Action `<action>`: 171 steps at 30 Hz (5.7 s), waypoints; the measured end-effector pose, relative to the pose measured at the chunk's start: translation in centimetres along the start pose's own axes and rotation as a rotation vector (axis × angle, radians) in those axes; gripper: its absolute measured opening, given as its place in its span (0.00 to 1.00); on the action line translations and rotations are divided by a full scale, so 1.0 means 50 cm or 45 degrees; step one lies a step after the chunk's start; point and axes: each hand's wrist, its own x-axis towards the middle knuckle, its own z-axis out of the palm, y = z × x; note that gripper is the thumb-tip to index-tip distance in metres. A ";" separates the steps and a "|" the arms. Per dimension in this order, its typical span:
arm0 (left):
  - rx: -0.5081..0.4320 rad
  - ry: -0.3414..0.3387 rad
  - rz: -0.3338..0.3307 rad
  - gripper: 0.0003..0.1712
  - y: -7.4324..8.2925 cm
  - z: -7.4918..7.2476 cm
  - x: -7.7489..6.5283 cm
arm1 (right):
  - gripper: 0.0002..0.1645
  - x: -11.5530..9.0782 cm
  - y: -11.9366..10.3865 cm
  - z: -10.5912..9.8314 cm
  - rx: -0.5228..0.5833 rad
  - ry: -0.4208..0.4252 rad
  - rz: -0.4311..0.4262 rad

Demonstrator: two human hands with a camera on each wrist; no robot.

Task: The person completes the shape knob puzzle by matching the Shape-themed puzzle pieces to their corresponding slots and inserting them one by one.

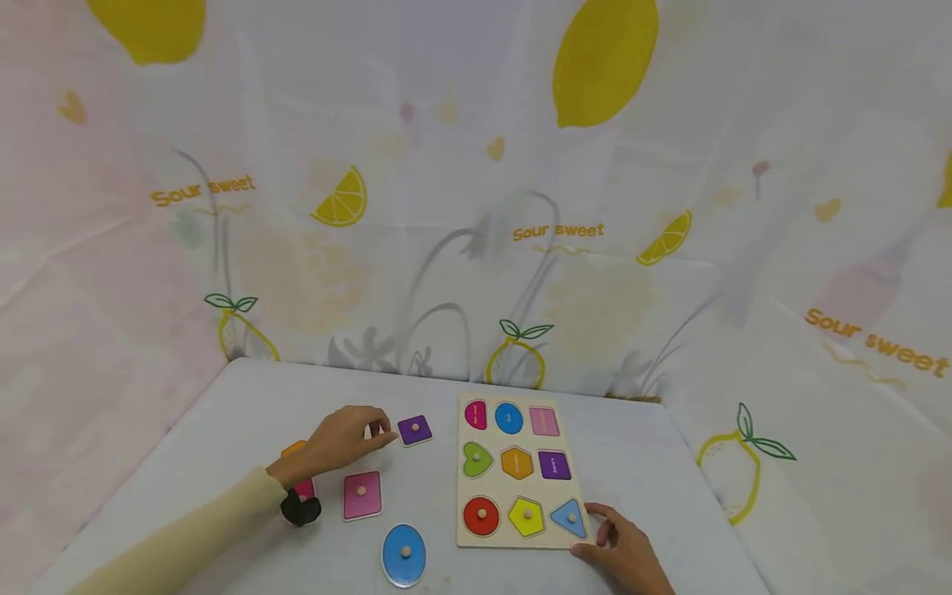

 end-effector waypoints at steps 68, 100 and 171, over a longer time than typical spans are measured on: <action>0.045 0.009 -0.346 0.07 -0.156 -0.083 -0.185 | 0.47 -0.001 0.004 0.005 0.033 0.014 -0.020; 0.059 0.034 -0.285 0.07 -0.125 -0.080 -0.145 | 0.45 -0.001 0.008 0.003 0.033 -0.001 -0.039; -0.012 -0.027 0.023 0.07 -0.033 0.039 -0.038 | 0.45 -0.006 -0.004 -0.010 0.028 0.010 0.007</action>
